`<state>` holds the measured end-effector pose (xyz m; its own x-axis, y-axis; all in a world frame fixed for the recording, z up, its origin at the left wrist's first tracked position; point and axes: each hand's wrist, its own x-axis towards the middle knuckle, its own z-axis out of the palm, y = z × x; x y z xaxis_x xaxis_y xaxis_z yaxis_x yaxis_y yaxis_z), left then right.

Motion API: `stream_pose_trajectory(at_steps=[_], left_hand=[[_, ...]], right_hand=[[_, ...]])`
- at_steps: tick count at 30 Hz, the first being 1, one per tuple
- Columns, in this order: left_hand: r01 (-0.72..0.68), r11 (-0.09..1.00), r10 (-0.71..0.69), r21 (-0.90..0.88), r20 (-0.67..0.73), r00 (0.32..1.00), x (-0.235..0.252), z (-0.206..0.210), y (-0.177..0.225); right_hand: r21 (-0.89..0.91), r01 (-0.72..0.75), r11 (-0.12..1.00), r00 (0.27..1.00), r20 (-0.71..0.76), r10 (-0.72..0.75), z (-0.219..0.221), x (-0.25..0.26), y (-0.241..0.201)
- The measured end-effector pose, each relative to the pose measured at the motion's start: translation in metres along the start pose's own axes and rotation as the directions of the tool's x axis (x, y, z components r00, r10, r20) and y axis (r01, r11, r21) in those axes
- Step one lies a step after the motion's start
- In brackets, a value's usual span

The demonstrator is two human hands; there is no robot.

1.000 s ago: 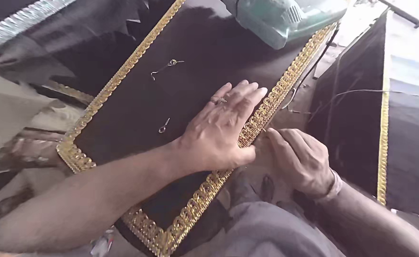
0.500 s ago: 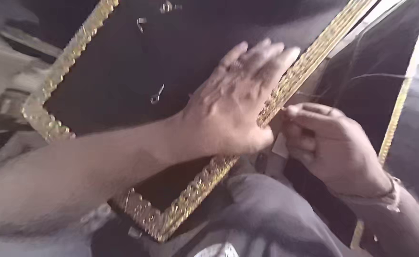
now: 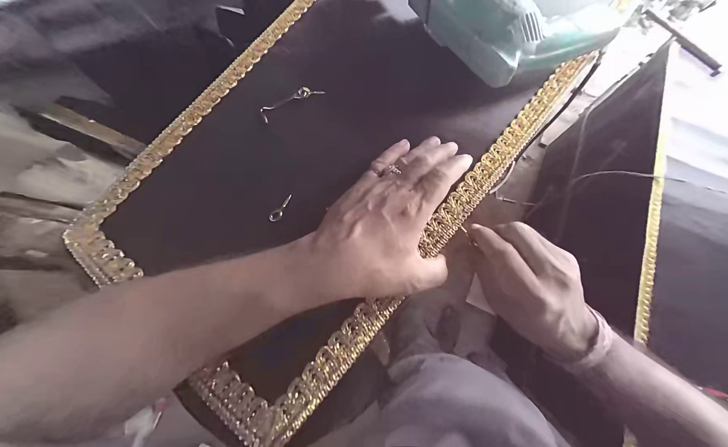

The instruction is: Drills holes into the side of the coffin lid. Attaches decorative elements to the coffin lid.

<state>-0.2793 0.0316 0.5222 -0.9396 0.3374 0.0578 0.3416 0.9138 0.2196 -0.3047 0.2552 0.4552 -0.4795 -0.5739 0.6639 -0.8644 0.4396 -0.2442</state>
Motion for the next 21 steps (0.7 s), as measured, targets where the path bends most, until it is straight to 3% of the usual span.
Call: stream_pose_trajectory(at_steps=[3,7,9,11,12,13,14,15,16,18,19,21], left_hand=[[-0.004,1.0,0.004,-0.005,-0.009,1.0,-0.001,0.0,0.0],[-0.014,1.0,0.013,-0.008,-0.038,0.999,-0.001,0.002,0.0],[-0.006,1.0,0.006,-0.007,-0.04,0.999,0.0,0.002,0.002],[0.001,1.0,-0.002,-0.007,-0.044,0.999,0.0,0.002,0.003],[0.007,1.0,-0.007,-0.004,-0.045,0.999,0.0,0.002,0.003],[0.014,1.0,-0.014,0.004,-0.04,0.999,0.001,0.002,0.004],[0.019,1.0,-0.019,0.011,-0.035,0.999,0.002,0.002,0.004],[0.024,1.0,-0.023,0.013,-0.027,0.999,0.002,0.001,0.005],[0.03,0.999,-0.03,0.015,-0.014,0.999,0.003,0.001,0.006],[0.039,0.999,-0.039,0.003,-0.006,0.999,0.0,0.001,0.006],[0.026,1.0,-0.026,-0.017,-0.039,0.999,-0.004,0.002,0.004],[-0.029,0.997,0.02,-0.065,-0.135,0.991,-0.004,0.005,0.001]], right_hand=[[-0.161,0.154,0.975,0.985,-0.05,-0.164,0.003,0.003,0.004],[-0.191,0.115,0.975,0.99,-0.063,-0.129,0.007,0.006,0.0],[-0.064,0.008,0.998,0.995,-0.101,-0.014,0.014,0.005,-0.004],[0.28,-0.232,0.932,0.963,-0.068,0.26,0.018,0.003,-0.015],[0.496,-0.376,0.783,0.904,0.01,0.428,0.017,0.005,-0.023],[0.701,-0.496,0.512,0.803,0.147,0.578,0.014,0.009,-0.031],[0.825,-0.551,0.126,0.655,0.334,0.678,0.01,0.015,-0.039],[0.81,-0.543,-0.221,0.499,0.523,0.69,0.004,0.021,-0.043],[0.726,-0.507,-0.465,0.38,0.672,0.635,-0.002,0.027,-0.045],[0.539,-0.432,-0.723,0.287,0.842,0.457,-0.008,0.033,-0.043],[0.489,-0.427,-0.761,0.28,0.871,0.403,-0.01,0.034,-0.043],[0.496,-0.534,-0.685,0.304,0.868,0.392,-0.016,0.034,-0.036]])
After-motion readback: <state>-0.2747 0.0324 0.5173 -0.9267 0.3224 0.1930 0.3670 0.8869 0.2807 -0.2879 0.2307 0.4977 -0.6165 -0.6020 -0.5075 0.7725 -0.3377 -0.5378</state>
